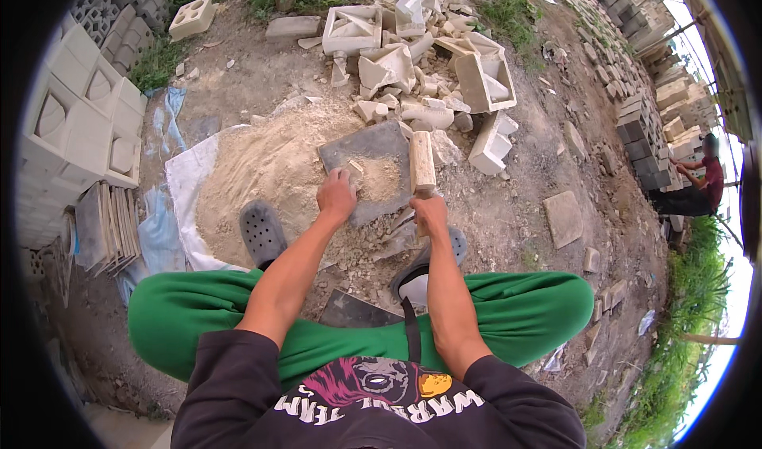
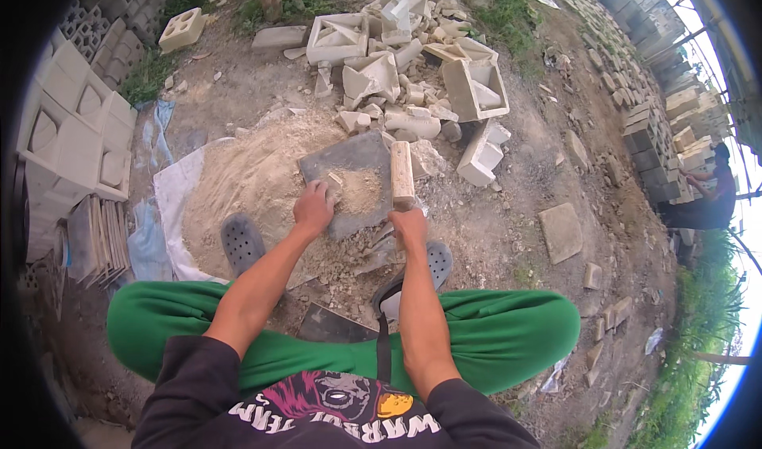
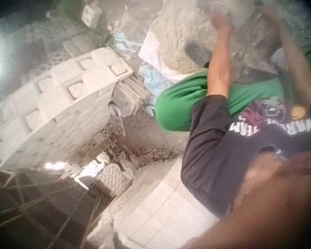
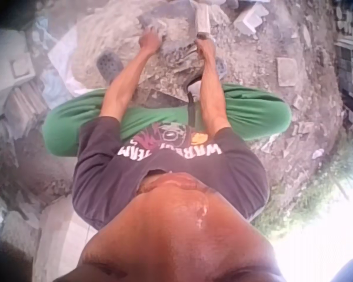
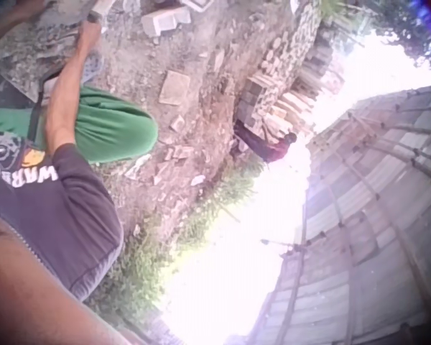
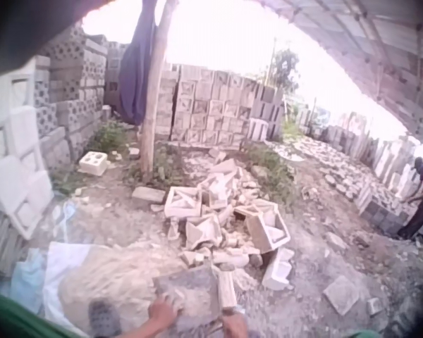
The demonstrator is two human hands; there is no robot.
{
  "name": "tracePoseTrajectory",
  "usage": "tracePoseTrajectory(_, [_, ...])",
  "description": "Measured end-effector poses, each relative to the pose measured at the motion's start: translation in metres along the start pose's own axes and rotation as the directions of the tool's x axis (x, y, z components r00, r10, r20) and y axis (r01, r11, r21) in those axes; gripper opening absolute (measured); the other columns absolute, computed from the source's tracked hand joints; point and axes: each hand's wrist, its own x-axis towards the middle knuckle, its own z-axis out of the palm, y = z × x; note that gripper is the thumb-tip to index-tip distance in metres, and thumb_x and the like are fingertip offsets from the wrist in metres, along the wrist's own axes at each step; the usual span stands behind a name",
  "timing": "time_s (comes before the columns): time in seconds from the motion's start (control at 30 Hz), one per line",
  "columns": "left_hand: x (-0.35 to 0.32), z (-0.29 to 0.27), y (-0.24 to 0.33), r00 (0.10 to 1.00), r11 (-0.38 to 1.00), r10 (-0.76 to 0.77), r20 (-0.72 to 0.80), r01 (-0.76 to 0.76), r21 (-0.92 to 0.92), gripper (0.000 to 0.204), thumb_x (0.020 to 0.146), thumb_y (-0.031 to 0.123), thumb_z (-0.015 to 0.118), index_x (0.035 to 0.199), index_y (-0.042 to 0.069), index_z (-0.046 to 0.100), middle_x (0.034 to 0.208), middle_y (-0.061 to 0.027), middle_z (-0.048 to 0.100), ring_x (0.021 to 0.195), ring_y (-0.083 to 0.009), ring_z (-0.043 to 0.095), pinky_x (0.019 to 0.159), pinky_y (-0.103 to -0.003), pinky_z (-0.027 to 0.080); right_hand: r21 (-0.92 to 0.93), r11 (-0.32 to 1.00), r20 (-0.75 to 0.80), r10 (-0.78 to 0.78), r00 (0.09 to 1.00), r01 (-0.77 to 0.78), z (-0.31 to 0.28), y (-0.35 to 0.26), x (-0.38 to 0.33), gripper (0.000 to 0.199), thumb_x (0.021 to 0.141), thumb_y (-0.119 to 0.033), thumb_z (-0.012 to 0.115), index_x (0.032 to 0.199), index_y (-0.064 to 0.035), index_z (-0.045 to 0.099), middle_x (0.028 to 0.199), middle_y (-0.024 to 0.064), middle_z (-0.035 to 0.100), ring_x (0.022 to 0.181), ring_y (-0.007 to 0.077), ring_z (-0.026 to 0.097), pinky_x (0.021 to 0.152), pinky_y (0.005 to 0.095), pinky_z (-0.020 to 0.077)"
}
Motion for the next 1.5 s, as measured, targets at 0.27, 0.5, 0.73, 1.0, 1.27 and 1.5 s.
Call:
tracePoseTrajectory(0.27, [0.004,-0.004,0.005,0.999,0.999,-0.038,0.037,0.039,-0.029,0.037,0.091,0.021,0.063,0.125,0.008,0.060,0.132,-0.0137,0.057,0.113,-0.0355,0.062,0.093,-0.048,0.051,-0.163,0.980,0.285,-0.063,0.957,0.113,0.019,-0.023,-0.016,0.039,0.071,-0.024,0.072,0.085,0.0125,0.069,0.069,0.0204,0.070,0.062,0.0306,0.074,0.058,0.0392,0.0572])
tracePoseTrajectory(0.5, [0.002,-0.010,0.006,0.998,0.999,-0.031,0.059,0.033,-0.029,0.035,0.089,0.016,0.063,0.123,0.008,0.060,0.131,-0.0147,0.057,0.111,-0.0369,0.063,0.091,-0.048,0.052,0.004,0.972,0.125,-0.233,0.965,0.234,0.018,-0.051,-0.038,0.040,0.072,-0.026,0.076,0.099,0.0026,0.072,0.088,0.0206,0.074,0.084,0.0307,0.074,0.075,0.0391,0.0556])
tracePoseTrajectory(0.73, [0.002,0.000,-0.006,1.000,0.998,-0.026,0.015,0.027,-0.058,0.039,0.089,0.021,0.069,0.124,0.009,0.059,0.134,-0.0138,0.055,0.108,-0.0386,0.064,0.087,-0.049,0.054,0.146,0.959,0.065,-0.256,0.965,0.245,0.037,-0.083,-0.057,0.042,0.073,-0.027,0.078,0.099,0.0060,0.072,0.089,0.0247,0.073,0.087,0.0320,0.074,0.075,0.0396,0.0545])
tracePoseTrajectory(1.0, [0.002,-0.014,0.004,0.988,0.990,-0.125,0.086,0.130,-0.060,0.037,0.088,0.016,0.065,0.124,0.011,0.060,0.133,-0.0156,0.055,0.107,-0.0391,0.065,0.089,-0.049,0.054,-0.031,0.997,0.158,-0.069,0.985,0.074,0.060,-0.021,-0.037,0.045,0.071,-0.033,0.075,0.097,0.0033,0.072,0.089,0.0230,0.074,0.076,0.0330,0.074,0.073,0.0415,0.0573])
tracePoseTrajectory(1.27, [0.002,-0.010,0.008,0.996,0.996,-0.065,0.064,0.068,-0.056,0.037,0.089,0.018,0.065,0.124,0.009,0.060,0.134,-0.0149,0.055,0.112,-0.0378,0.063,0.091,-0.048,0.053,0.201,0.937,-0.103,-0.271,0.957,0.286,0.062,-0.045,-0.054,0.028,0.076,-0.021,0.074,0.083,0.0058,0.067,0.066,0.0118,0.068,0.055,0.0211,0.068,0.051,0.0354,0.0525])
tracePoseTrajectory(1.5, [0.009,-0.012,0.011,0.996,0.997,-0.035,0.083,0.040,-0.059,0.040,0.090,0.021,0.065,0.128,0.010,0.060,0.134,-0.0109,0.055,0.116,-0.0345,0.061,0.094,-0.048,0.051,-0.035,0.997,0.179,-0.065,0.982,0.072,0.081,0.013,-0.018,0.050,0.066,-0.034,0.076,0.097,0.0055,0.073,0.090,0.0251,0.074,0.087,0.0398,0.073,0.080,0.0440,0.0570])
